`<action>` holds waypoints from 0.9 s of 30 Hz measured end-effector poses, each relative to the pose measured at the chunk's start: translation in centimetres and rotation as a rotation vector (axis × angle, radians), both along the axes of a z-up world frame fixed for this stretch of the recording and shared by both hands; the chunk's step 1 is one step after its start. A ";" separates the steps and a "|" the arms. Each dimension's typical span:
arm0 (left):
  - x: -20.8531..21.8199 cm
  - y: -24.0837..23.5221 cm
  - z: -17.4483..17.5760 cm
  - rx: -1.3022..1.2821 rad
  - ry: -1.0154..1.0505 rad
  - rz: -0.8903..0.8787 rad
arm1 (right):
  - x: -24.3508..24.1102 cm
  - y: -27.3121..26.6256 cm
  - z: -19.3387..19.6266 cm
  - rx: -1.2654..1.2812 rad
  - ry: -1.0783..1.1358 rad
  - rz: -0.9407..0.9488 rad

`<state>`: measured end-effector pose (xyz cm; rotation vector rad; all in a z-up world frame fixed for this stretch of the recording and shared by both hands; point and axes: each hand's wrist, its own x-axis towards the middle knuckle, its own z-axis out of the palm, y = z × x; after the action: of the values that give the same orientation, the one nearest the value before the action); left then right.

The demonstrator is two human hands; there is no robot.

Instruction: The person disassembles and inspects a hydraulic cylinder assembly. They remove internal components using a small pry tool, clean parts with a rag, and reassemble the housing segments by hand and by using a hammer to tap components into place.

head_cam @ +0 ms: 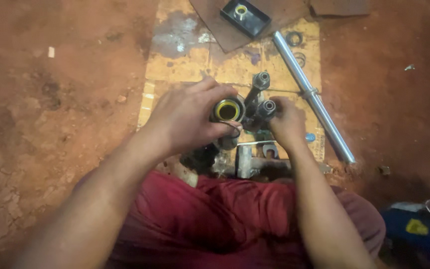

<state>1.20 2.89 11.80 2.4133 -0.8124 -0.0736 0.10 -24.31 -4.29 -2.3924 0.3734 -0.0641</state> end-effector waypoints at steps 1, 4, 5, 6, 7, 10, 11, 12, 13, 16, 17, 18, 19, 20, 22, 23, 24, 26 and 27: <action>-0.1 0.0 0.1 0.015 0.008 0.016 | -0.6 0.6 1.5 0.061 -0.184 0.009; -0.2 0.2 0.1 0.033 0.023 0.048 | -4.6 2.0 4.9 0.133 -0.460 -0.035; -0.1 0.3 0.0 0.026 0.025 0.050 | -6.1 2.6 5.6 0.197 -0.448 -0.047; -0.1 0.3 0.0 0.021 0.028 0.051 | -7.6 3.0 6.0 0.264 -0.433 -0.060; -0.1 0.2 -0.1 0.038 0.053 0.069 | -8.8 3.6 6.3 0.362 -0.359 -0.011; -0.5 -0.2 -0.1 0.073 0.105 0.125 | -10.3 6.1 6.3 0.580 -0.210 0.117; -0.7 -0.3 0.0 0.073 0.106 0.142 | -10.3 7.3 6.2 0.604 -0.214 0.143; -0.9 -0.4 0.1 0.072 0.105 0.157 | -10.2 8.2 6.1 0.625 -0.219 0.167; -1.0 -0.6 0.2 0.081 0.102 0.160 | -9.8 8.8 6.0 0.708 -0.181 0.118; -1.5 -1.1 0.6 0.096 0.112 0.172 | -8.9 9.5 5.7 0.880 -0.111 0.017; -1.7 -1.3 0.7 0.093 0.130 0.176 | -8.7 9.5 5.6 0.888 -0.119 0.016; -1.8 -1.5 0.7 0.090 0.149 0.183 | -8.7 9.4 5.5 0.895 -0.126 0.017; -1.8 -1.6 0.8 0.095 0.141 0.184 | -8.9 9.0 5.6 0.835 -0.147 0.023; -1.8 -1.8 0.8 0.099 0.136 0.184 | -9.3 8.4 5.7 0.775 -0.165 0.029; -1.7 -1.8 0.7 0.099 0.159 0.202 | -9.9 7.2 6.0 0.718 -0.232 0.058; -1.7 -1.8 0.6 0.094 0.187 0.218 | -10.2 6.6 6.2 0.723 -0.280 0.080; -1.6 -1.6 0.5 0.089 0.214 0.233 | -10.4 6.2 6.3 0.726 -0.331 0.102; -1.4 -1.0 0.2 0.016 0.214 0.270 | -10.5 5.6 6.7 0.791 -0.362 0.112; -1.3 -0.6 -0.1 -0.022 0.215 0.287 | -10.6 5.5 6.9 0.822 -0.378 0.115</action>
<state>-0.13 2.28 11.68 2.4239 -0.3641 -0.2060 -10.53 -18.82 2.62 -1.5388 0.0525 -0.2531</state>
